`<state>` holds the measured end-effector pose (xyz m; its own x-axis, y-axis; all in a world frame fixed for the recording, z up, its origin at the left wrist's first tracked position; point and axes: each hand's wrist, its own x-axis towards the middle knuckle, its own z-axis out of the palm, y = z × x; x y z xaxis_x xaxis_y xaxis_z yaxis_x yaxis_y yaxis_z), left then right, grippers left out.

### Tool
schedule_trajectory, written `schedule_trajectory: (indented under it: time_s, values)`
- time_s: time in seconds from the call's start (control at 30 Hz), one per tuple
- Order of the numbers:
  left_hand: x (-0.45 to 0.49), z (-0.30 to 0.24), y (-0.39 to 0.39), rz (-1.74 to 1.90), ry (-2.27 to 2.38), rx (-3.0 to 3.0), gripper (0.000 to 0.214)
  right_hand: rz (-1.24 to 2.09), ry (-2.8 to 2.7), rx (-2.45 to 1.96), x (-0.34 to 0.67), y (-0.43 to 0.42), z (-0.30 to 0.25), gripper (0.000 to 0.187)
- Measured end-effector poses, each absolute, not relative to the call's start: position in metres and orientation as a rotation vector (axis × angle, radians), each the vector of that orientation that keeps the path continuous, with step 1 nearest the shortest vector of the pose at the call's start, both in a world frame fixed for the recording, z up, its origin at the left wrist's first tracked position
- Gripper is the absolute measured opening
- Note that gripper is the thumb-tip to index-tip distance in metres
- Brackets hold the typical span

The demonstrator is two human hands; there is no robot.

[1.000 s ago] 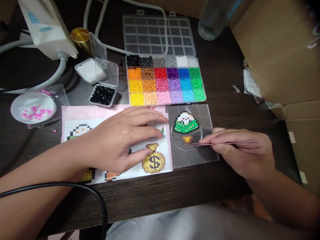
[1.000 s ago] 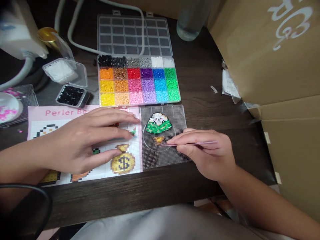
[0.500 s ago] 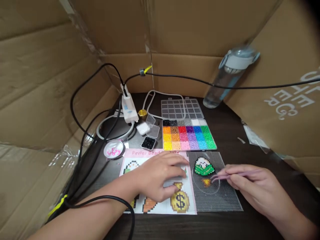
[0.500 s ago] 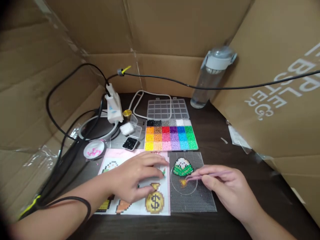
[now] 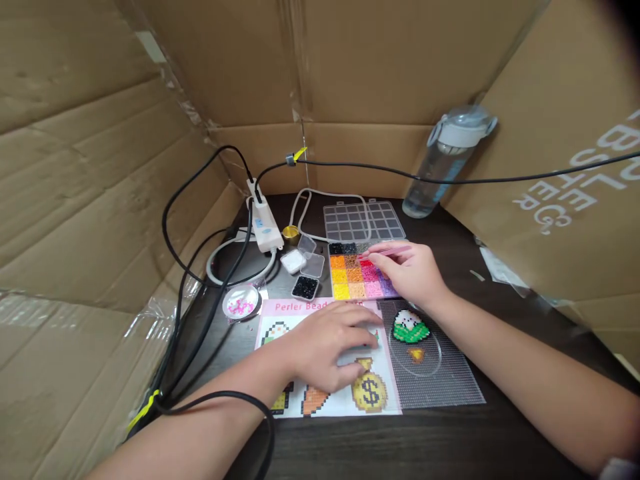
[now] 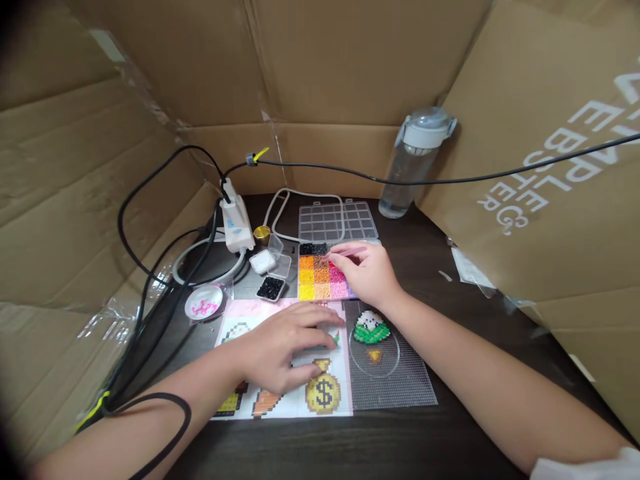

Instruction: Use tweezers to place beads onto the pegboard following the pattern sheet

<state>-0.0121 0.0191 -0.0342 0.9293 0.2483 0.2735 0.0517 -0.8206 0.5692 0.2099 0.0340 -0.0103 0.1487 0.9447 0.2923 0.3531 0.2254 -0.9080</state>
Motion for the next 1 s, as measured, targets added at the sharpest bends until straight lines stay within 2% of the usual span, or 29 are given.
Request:
schedule_trajectory:
  time_s: [0.27,1.0]
  values:
    - [-0.011,-0.04,0.019,0.485,0.197,2.496,0.031,0.684,-1.282,-1.368,0.201,0.036,-0.035,0.018]
    - [-0.012,-0.038,0.017,0.469,0.237,2.509,0.031,0.721,-1.336,-1.329,0.196,0.046,-0.043,0.017]
